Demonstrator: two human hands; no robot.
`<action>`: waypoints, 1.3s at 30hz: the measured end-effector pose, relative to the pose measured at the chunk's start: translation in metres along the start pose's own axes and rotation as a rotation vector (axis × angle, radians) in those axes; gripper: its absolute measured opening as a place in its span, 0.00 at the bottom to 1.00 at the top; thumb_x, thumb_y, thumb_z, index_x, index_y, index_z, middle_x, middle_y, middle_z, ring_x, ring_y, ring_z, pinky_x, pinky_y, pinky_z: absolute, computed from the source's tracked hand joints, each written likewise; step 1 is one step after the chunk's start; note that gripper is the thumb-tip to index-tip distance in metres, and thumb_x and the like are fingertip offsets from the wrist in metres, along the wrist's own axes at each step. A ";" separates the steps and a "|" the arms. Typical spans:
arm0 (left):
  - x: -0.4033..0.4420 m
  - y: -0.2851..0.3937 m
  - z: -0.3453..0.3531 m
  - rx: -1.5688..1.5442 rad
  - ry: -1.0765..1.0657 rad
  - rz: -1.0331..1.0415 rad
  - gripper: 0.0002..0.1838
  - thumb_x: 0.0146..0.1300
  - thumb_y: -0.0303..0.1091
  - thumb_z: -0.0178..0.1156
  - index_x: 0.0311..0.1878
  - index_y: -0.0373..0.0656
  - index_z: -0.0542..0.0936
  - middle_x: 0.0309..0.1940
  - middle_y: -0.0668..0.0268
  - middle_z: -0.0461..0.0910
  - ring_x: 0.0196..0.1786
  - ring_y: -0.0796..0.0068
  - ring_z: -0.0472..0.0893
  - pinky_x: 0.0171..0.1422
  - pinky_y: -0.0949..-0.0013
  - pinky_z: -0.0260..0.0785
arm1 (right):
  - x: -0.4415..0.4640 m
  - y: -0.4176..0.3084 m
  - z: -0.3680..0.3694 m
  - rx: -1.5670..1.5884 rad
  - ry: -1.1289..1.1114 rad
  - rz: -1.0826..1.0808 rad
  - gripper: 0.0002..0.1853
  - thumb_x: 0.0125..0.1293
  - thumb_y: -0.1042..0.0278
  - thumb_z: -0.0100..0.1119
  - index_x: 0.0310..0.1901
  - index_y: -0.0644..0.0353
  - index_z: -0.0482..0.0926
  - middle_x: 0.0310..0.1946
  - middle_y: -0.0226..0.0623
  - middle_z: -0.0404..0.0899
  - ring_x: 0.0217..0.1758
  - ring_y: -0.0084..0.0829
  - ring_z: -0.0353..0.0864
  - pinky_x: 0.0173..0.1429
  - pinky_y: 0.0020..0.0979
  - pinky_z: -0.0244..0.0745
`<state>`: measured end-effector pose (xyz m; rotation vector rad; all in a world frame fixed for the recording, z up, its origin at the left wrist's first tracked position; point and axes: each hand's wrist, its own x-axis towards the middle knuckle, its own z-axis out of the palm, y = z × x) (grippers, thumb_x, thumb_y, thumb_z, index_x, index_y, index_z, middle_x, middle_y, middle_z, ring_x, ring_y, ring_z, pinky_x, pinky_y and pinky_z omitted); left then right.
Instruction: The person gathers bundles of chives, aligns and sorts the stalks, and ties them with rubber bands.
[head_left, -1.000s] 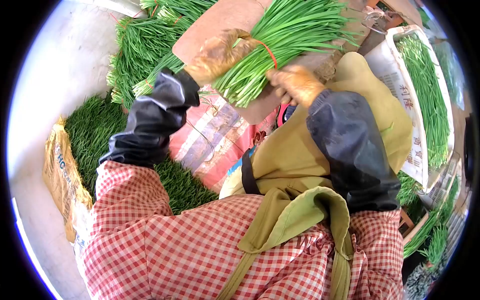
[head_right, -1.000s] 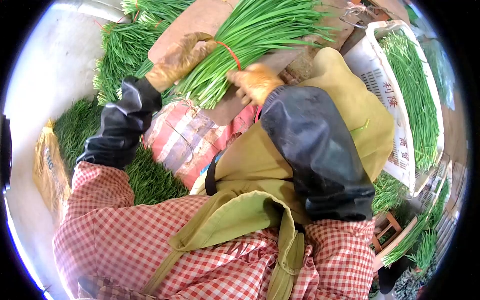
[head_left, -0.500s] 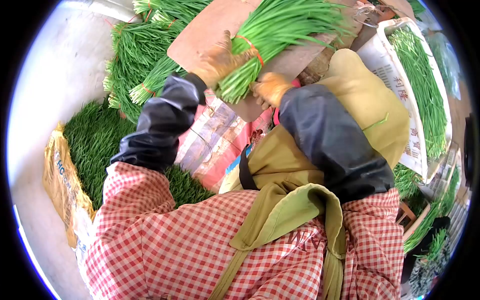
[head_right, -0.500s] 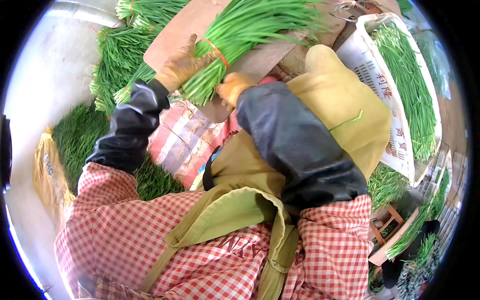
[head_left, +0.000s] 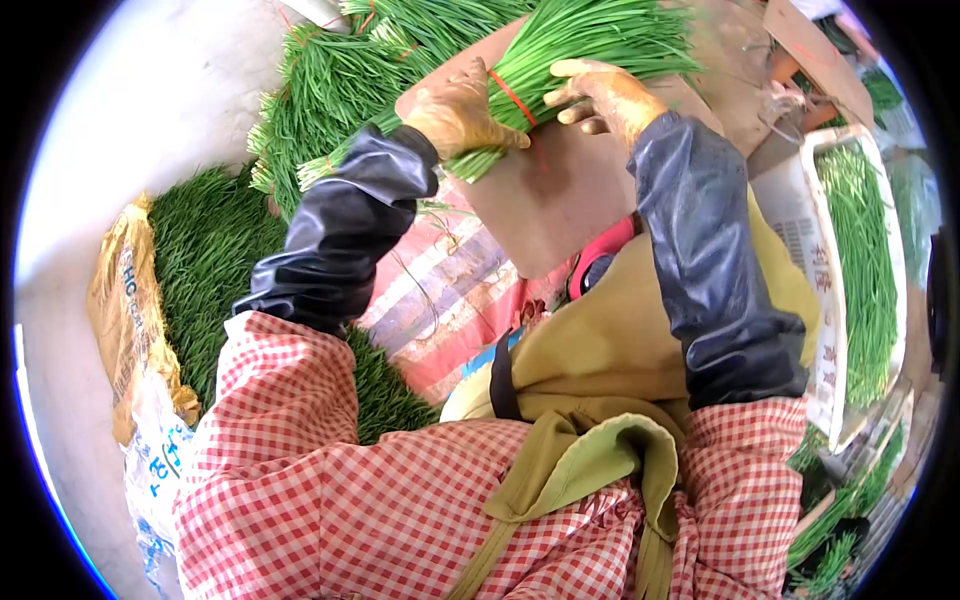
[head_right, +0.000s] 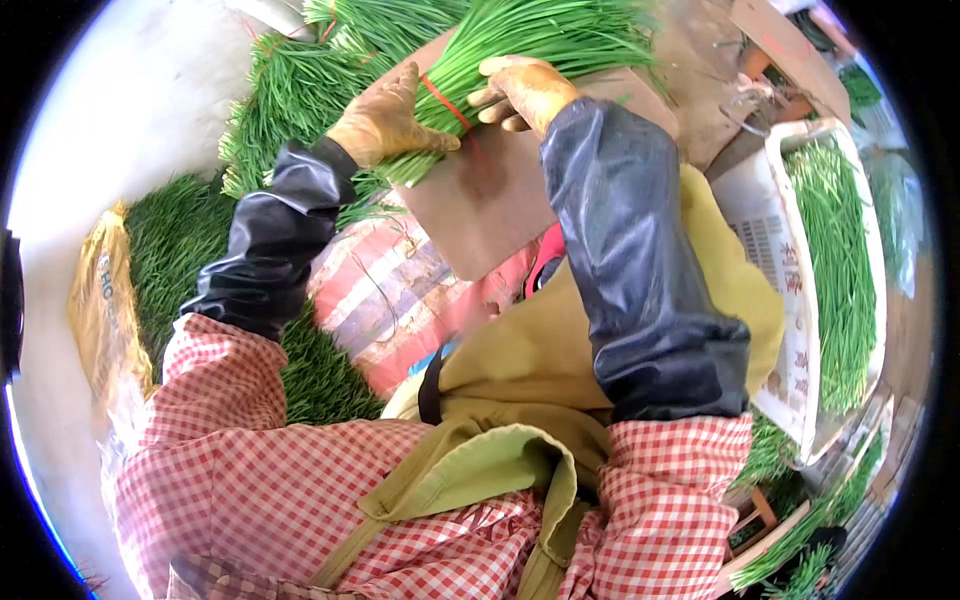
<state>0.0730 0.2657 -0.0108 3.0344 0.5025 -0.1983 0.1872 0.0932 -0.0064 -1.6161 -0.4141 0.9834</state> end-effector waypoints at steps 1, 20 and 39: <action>0.002 -0.001 0.006 -0.002 0.007 -0.014 0.66 0.37 0.66 0.72 0.68 0.23 0.54 0.55 0.40 0.73 0.58 0.51 0.76 0.60 0.60 0.70 | 0.003 -0.003 -0.001 -0.046 0.054 -0.061 0.15 0.65 0.63 0.48 0.50 0.56 0.77 0.39 0.32 0.83 0.27 0.21 0.75 0.28 0.24 0.67; -0.023 0.024 0.036 -0.006 0.184 -0.137 0.66 0.37 0.61 0.74 0.71 0.28 0.50 0.51 0.42 0.74 0.53 0.46 0.77 0.57 0.55 0.70 | 0.043 0.030 0.050 -1.132 0.352 -0.310 0.14 0.57 0.57 0.60 0.41 0.54 0.75 0.26 0.44 0.81 0.32 0.45 0.83 0.40 0.46 0.76; 0.006 0.023 -0.008 0.266 -0.099 -0.124 0.59 0.50 0.61 0.65 0.71 0.27 0.48 0.70 0.44 0.55 0.73 0.50 0.58 0.75 0.56 0.53 | 0.035 0.059 0.035 0.365 -0.250 0.467 0.10 0.70 0.60 0.49 0.40 0.56 0.77 0.23 0.23 0.75 0.16 0.14 0.63 0.14 0.18 0.51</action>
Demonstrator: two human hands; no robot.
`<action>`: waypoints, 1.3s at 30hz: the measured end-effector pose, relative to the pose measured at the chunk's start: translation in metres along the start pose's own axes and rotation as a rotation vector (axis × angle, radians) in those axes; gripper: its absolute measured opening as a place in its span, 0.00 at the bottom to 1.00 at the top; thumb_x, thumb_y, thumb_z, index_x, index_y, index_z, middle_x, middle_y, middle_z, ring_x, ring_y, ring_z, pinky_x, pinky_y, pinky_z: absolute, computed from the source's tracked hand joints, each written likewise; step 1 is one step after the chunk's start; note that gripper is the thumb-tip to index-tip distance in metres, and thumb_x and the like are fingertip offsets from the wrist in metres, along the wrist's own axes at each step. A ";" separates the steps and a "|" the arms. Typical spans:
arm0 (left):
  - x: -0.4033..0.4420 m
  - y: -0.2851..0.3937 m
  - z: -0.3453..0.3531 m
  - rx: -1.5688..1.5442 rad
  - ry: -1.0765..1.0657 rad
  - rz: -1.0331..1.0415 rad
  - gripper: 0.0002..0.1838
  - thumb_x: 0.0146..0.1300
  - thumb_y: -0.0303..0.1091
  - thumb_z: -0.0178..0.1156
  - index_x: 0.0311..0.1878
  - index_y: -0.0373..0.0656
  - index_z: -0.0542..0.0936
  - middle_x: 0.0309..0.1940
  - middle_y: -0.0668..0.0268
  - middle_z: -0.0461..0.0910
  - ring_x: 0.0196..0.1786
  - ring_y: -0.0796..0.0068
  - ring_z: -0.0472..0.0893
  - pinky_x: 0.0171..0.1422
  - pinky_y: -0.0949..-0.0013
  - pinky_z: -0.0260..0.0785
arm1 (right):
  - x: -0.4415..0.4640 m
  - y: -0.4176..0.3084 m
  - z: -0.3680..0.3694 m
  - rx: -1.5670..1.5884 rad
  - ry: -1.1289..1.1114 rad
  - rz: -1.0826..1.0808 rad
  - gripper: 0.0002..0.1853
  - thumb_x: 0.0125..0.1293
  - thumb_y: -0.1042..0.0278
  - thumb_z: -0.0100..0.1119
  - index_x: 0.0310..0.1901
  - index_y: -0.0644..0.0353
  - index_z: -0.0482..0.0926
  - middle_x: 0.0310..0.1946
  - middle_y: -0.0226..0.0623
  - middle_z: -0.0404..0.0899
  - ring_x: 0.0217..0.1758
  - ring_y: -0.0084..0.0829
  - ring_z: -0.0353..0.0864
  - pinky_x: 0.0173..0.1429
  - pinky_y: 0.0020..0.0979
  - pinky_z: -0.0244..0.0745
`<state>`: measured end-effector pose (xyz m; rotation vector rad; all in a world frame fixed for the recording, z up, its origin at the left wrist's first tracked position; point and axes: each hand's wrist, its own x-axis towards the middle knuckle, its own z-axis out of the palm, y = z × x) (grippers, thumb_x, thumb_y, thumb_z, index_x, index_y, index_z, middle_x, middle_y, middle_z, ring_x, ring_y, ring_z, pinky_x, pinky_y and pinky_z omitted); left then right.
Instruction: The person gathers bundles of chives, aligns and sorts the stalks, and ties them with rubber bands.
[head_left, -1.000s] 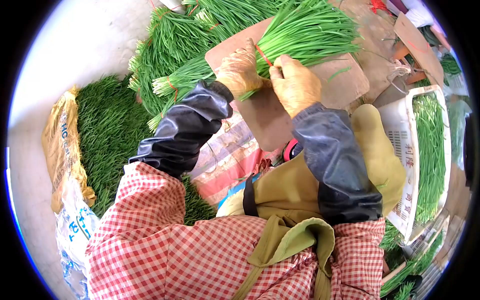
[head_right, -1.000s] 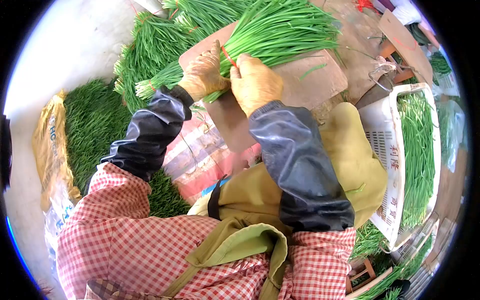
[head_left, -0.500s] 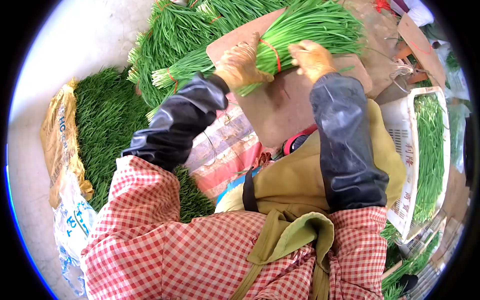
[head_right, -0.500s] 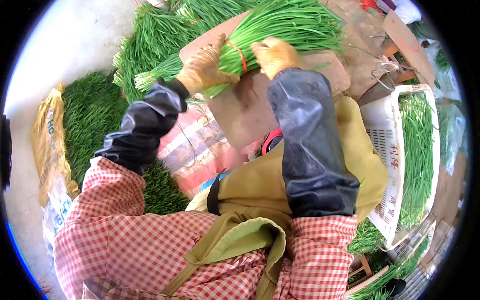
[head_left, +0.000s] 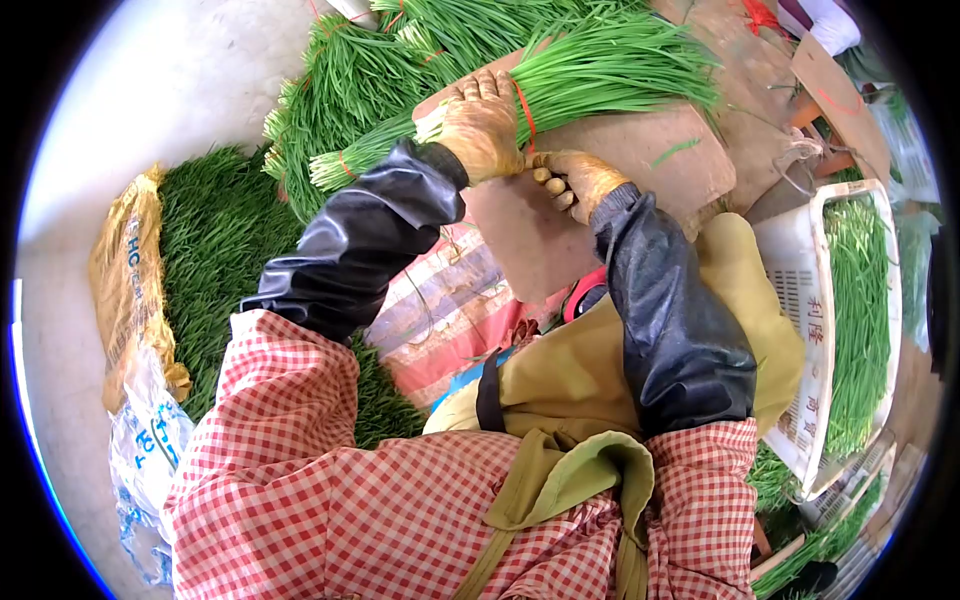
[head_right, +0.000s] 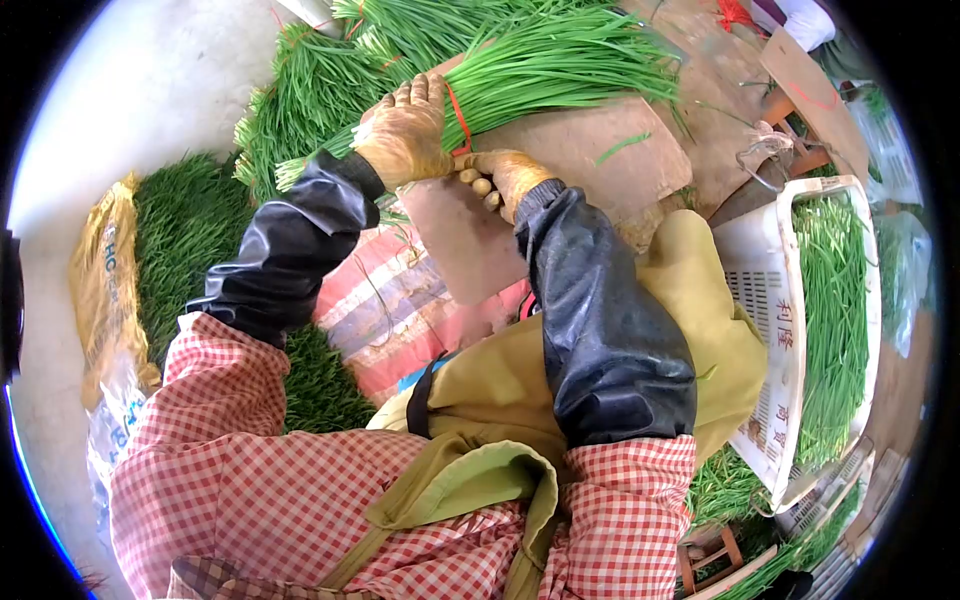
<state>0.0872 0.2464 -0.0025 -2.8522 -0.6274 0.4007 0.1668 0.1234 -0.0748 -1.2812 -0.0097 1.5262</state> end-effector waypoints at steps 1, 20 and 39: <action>-0.001 0.001 0.004 -0.018 0.060 -0.016 0.60 0.48 0.61 0.66 0.71 0.27 0.48 0.70 0.43 0.55 0.73 0.49 0.58 0.75 0.54 0.53 | 0.002 0.002 -0.006 -0.001 0.000 0.001 0.10 0.70 0.60 0.49 0.40 0.56 0.77 0.23 0.23 0.75 0.16 0.14 0.63 0.14 0.18 0.51; 0.061 -0.052 0.022 -0.431 -0.116 0.003 0.72 0.33 0.68 0.72 0.73 0.32 0.45 0.60 0.45 0.72 0.63 0.56 0.72 0.66 0.66 0.65 | -0.001 0.003 0.003 -0.135 0.021 -0.503 0.09 0.65 0.68 0.47 0.29 0.52 0.76 0.16 0.17 0.59 0.15 0.14 0.55 0.19 0.21 0.49; -0.039 -0.155 -0.034 -0.030 0.241 -0.256 0.35 0.49 0.44 0.68 0.60 0.43 0.70 0.51 0.56 0.73 0.55 0.56 0.72 0.58 0.56 0.66 | -0.167 -0.033 0.075 -0.338 -0.172 -0.575 0.20 0.72 0.51 0.49 0.54 0.61 0.73 0.28 0.29 0.77 0.24 0.18 0.72 0.30 0.19 0.67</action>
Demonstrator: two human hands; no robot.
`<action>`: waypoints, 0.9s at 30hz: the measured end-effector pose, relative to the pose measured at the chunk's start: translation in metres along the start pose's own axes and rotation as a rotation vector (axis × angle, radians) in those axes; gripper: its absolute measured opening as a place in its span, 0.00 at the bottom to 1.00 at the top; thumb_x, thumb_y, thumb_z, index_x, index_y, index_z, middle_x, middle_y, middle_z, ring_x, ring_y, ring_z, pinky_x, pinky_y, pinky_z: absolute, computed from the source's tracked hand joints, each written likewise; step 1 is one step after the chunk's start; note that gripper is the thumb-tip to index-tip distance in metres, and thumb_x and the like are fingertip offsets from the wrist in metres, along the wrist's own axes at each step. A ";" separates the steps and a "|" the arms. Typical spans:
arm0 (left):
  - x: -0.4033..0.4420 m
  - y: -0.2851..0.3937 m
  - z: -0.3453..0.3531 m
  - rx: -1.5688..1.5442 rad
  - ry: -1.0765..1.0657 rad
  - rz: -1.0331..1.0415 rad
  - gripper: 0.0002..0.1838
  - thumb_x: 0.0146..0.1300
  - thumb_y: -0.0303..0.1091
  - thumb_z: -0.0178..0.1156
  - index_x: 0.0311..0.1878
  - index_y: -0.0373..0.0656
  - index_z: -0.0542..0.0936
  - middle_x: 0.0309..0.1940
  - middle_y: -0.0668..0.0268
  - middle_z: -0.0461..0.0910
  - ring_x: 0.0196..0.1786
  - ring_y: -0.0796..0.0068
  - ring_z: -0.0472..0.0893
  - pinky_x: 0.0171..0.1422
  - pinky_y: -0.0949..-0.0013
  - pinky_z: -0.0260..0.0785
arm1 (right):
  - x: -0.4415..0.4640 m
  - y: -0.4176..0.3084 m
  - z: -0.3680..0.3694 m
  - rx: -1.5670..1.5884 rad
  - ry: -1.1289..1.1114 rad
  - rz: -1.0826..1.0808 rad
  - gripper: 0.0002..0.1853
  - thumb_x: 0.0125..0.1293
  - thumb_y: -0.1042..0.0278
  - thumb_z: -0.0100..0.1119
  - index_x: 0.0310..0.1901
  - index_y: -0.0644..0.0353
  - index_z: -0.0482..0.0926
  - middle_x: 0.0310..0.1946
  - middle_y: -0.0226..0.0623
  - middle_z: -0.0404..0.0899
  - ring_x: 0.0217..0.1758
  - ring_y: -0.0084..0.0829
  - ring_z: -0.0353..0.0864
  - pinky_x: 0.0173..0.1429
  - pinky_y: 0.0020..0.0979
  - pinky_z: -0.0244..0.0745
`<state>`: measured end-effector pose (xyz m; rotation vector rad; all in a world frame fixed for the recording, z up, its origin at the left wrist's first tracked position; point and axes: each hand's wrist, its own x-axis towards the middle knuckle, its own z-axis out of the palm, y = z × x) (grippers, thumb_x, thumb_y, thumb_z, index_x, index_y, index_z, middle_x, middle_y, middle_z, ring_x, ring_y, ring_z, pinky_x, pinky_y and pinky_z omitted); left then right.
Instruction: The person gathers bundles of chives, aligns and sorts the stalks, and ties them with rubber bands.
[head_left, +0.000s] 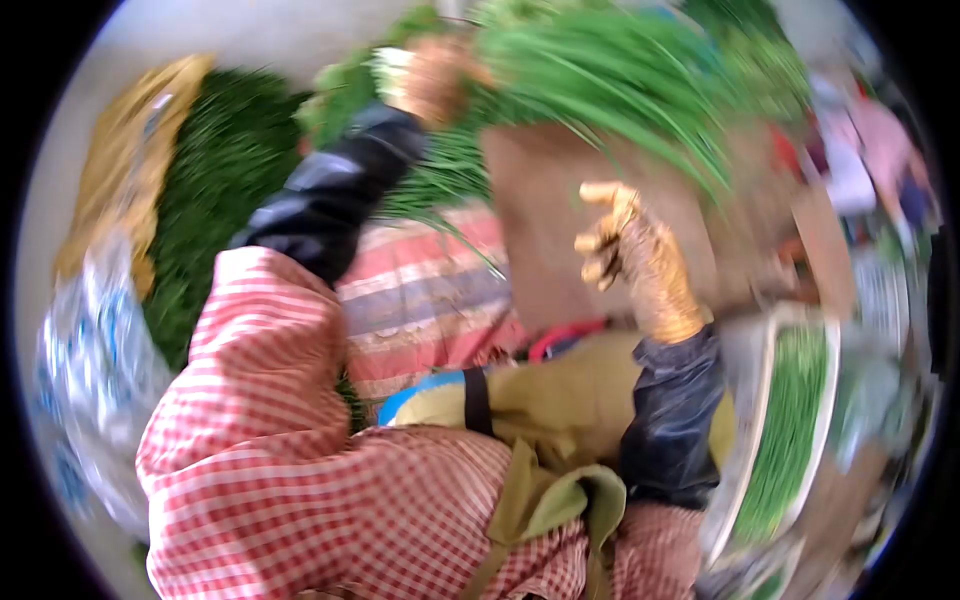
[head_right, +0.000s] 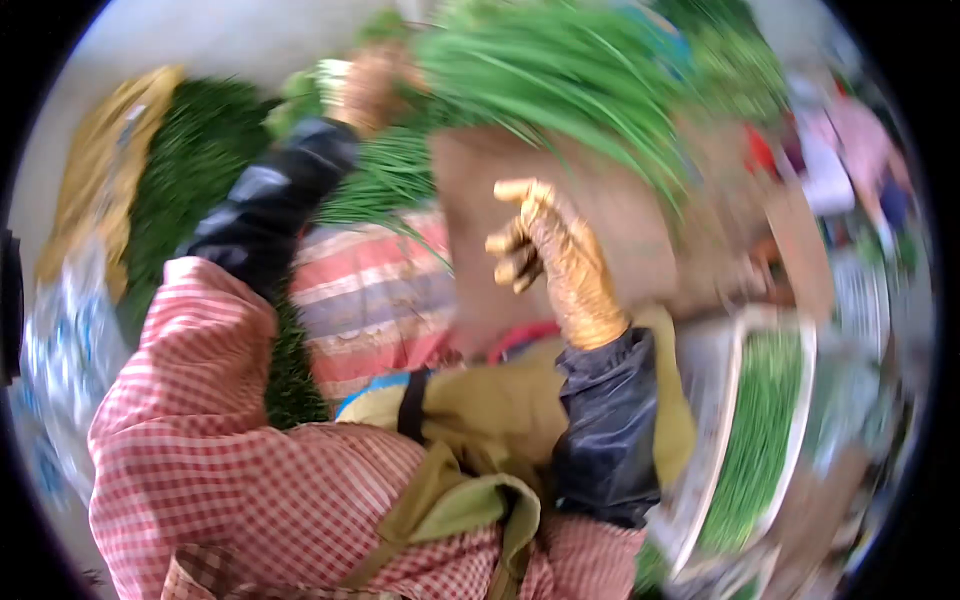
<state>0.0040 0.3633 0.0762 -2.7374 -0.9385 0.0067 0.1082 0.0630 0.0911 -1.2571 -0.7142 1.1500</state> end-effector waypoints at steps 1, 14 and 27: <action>0.006 -0.026 0.009 0.009 -0.052 0.021 0.34 0.51 0.45 0.67 0.62 0.45 0.70 0.57 0.57 0.70 0.59 0.56 0.70 0.61 0.56 0.65 | -0.033 -0.004 -0.020 -0.045 0.109 -0.049 0.22 0.72 0.50 0.49 0.55 0.60 0.73 0.31 0.31 0.78 0.27 0.18 0.74 0.33 0.19 0.68; 0.082 0.001 0.153 -0.289 -0.122 0.231 0.49 0.54 0.56 0.64 0.72 0.37 0.57 0.64 0.40 0.65 0.68 0.44 0.64 0.72 0.55 0.54 | -0.773 0.413 0.010 0.621 1.933 0.285 0.08 0.60 0.60 0.60 0.37 0.52 0.79 0.26 0.28 0.79 0.25 0.26 0.76 0.27 0.27 0.67; 0.147 0.164 0.018 -0.466 -0.392 0.601 0.31 0.63 0.49 0.60 0.62 0.35 0.72 0.62 0.58 0.72 0.66 0.66 0.68 0.72 0.66 0.54 | -0.649 0.585 0.147 0.117 1.810 1.176 0.16 0.60 0.55 0.52 0.33 0.62 0.81 0.24 0.39 0.81 0.25 0.32 0.81 0.31 0.34 0.75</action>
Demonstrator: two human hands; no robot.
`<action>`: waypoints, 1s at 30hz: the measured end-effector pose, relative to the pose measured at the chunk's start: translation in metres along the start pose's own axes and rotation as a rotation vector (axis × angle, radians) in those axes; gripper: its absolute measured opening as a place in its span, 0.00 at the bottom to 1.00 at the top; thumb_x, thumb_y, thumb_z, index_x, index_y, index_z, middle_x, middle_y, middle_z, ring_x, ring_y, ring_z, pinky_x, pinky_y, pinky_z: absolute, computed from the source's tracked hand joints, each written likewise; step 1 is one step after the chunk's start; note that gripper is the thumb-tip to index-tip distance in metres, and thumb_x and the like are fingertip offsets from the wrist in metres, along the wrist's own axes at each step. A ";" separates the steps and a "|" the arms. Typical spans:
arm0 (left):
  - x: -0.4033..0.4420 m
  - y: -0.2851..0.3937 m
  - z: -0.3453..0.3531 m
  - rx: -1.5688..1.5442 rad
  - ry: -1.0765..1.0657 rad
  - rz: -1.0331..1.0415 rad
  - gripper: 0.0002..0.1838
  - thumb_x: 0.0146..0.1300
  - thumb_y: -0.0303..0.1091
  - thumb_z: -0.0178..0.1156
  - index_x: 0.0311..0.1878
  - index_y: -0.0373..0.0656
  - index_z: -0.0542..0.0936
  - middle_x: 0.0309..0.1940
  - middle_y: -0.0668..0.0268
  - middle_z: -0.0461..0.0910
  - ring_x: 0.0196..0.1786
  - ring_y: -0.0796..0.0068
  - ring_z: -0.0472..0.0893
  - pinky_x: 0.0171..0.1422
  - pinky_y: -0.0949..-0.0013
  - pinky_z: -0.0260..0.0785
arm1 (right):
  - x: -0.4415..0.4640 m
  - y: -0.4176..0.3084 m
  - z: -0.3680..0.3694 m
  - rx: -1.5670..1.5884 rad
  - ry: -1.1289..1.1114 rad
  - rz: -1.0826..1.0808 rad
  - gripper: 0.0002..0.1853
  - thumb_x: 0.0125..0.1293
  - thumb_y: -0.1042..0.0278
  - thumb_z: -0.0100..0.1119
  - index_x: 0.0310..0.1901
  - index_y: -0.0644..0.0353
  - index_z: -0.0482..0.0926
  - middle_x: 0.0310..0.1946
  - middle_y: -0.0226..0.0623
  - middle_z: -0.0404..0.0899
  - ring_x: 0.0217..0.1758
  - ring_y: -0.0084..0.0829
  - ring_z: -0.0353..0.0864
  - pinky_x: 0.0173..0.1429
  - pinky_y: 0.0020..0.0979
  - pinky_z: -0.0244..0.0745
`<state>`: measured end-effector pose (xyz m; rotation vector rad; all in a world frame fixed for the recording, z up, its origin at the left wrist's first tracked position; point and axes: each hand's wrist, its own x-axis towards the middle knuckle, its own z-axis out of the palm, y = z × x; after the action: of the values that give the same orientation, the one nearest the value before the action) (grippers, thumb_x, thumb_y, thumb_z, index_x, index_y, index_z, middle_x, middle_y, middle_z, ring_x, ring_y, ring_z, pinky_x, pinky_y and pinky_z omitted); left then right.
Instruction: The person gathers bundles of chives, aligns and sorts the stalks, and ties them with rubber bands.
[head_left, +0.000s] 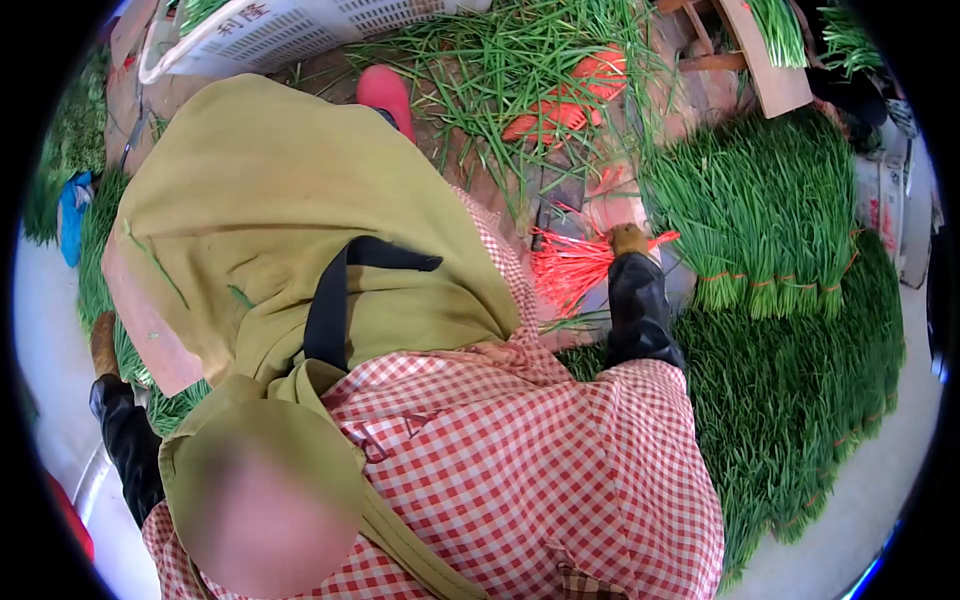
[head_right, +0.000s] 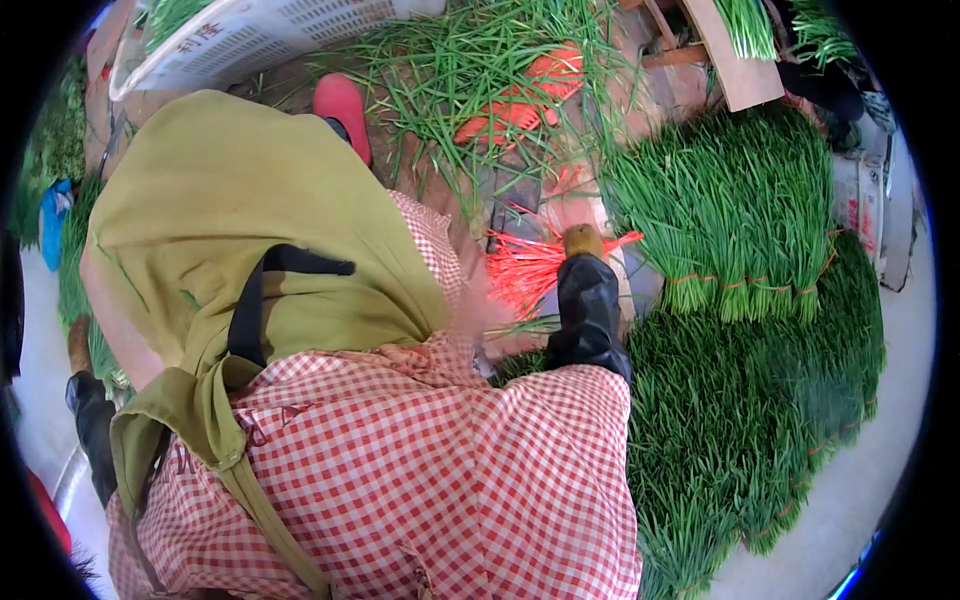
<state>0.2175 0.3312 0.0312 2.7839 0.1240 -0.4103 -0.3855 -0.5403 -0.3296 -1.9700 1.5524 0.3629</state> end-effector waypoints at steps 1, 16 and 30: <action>0.007 -0.003 -0.003 0.009 -0.005 0.000 0.31 0.63 0.49 0.60 0.62 0.35 0.72 0.62 0.58 0.72 0.66 0.66 0.68 0.72 0.66 0.54 | 0.000 -0.010 -0.001 -0.053 0.145 -0.057 0.16 0.60 0.56 0.52 0.34 0.61 0.81 0.24 0.41 0.82 0.27 0.35 0.81 0.34 0.37 0.75; -0.058 0.156 0.052 0.058 0.136 -0.012 0.24 0.63 0.43 0.60 0.57 0.36 0.76 0.56 0.55 0.77 0.60 0.63 0.74 0.65 0.64 0.64 | -0.008 -0.114 0.013 -0.289 -0.053 -0.176 0.14 0.67 0.60 0.48 0.36 0.63 0.77 0.28 0.40 0.78 0.32 0.39 0.78 0.37 0.38 0.73; -0.125 0.416 0.115 -0.964 0.065 0.588 0.18 0.67 0.38 0.58 0.57 0.42 0.75 0.46 0.67 0.77 0.46 0.79 0.76 0.52 0.74 0.70 | -0.095 -0.318 -0.126 0.888 -0.540 -0.899 0.08 0.71 0.65 0.47 0.37 0.59 0.71 0.19 0.29 0.65 0.20 0.30 0.64 0.26 0.27 0.62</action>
<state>0.1216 -0.1041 0.0896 1.7609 -0.3774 -0.0611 -0.1289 -0.4979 -0.0877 -1.4473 0.2760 -0.1606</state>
